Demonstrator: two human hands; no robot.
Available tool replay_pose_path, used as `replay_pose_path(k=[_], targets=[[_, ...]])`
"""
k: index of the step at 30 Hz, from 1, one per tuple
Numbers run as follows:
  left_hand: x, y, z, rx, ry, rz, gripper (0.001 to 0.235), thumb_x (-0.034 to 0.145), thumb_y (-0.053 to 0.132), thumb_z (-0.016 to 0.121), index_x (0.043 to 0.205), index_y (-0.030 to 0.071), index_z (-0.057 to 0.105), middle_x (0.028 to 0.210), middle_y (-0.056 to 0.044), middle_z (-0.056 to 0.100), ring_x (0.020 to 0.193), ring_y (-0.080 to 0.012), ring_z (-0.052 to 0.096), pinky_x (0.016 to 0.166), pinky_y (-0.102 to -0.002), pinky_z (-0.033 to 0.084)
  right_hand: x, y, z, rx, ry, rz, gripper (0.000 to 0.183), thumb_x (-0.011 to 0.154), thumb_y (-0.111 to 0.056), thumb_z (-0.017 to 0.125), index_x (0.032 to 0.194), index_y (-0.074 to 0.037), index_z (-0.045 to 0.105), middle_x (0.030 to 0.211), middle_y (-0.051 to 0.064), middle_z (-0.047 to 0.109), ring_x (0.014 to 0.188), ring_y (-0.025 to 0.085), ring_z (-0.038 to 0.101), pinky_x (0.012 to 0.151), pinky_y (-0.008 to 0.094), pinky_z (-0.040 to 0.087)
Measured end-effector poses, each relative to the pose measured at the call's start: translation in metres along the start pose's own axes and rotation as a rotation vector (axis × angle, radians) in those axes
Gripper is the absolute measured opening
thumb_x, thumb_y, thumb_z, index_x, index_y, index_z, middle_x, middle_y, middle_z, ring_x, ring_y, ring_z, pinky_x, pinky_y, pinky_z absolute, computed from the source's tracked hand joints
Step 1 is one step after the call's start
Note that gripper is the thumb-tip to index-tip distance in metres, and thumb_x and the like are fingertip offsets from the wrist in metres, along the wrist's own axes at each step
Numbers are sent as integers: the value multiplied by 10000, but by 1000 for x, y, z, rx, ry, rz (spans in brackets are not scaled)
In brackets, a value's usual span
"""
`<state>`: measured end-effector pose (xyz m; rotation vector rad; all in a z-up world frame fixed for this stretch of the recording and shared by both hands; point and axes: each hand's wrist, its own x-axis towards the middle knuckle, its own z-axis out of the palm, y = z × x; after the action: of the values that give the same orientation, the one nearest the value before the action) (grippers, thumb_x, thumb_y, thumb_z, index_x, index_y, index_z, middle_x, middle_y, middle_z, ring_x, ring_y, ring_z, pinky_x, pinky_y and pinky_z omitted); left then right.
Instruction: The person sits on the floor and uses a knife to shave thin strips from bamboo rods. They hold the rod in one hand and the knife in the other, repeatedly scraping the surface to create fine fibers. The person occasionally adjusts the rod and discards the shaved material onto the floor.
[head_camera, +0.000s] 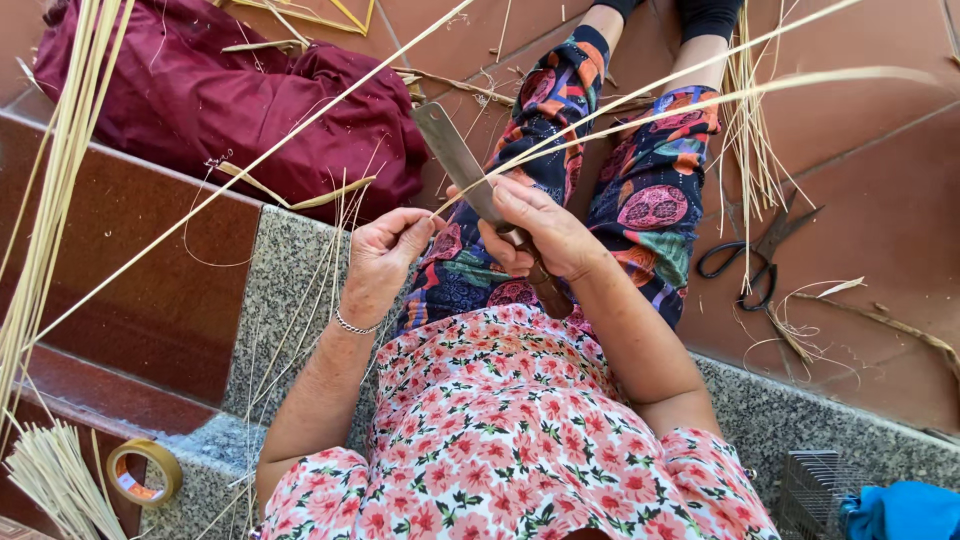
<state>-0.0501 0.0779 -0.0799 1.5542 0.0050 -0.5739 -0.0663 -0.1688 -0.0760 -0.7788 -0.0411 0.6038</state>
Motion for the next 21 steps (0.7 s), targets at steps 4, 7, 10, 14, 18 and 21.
replay_pose_path(k=[4,7,10,14,18,21], targets=[[-8,-2,-8,30,39,-15,155,1043,100,661,1090,-6,765,841,75,650,717,19,501,608,-151,389,6,11,10,-7,14,90,526,1112,-432,439,1501,-81,493,658,3,469,473,56,361,439,205,313],[-10,-9,-16,25,64,-33,156,1025,112,678,1082,-6,763,831,76,661,703,22,507,595,-151,395,12,23,20,12,20,161,507,1118,-414,439,1483,-69,508,671,10,484,474,51,358,440,203,308],[-8,-16,-24,-2,67,-52,161,1003,124,703,1074,-7,764,817,63,676,683,15,516,579,-158,403,18,34,27,69,26,186,474,1104,-393,460,1459,-82,495,672,25,506,471,58,373,434,207,310],[-5,-22,-38,-88,-5,-40,165,989,128,695,1103,16,733,818,56,686,697,7,562,609,-163,457,23,34,27,97,20,173,466,1117,-393,494,1438,-56,513,669,13,487,487,55,376,442,205,310],[-10,-26,-45,49,71,-3,104,989,90,705,1040,5,738,831,55,685,687,6,530,579,-167,422,26,21,20,101,24,127,481,1110,-416,500,1423,-51,504,687,18,482,491,71,381,433,214,298],[-15,-31,-48,136,91,105,96,974,58,719,1040,3,761,855,47,719,742,7,590,630,-164,474,30,20,22,81,-9,154,557,1099,-448,489,1486,-48,475,655,10,464,475,69,377,421,218,301]])
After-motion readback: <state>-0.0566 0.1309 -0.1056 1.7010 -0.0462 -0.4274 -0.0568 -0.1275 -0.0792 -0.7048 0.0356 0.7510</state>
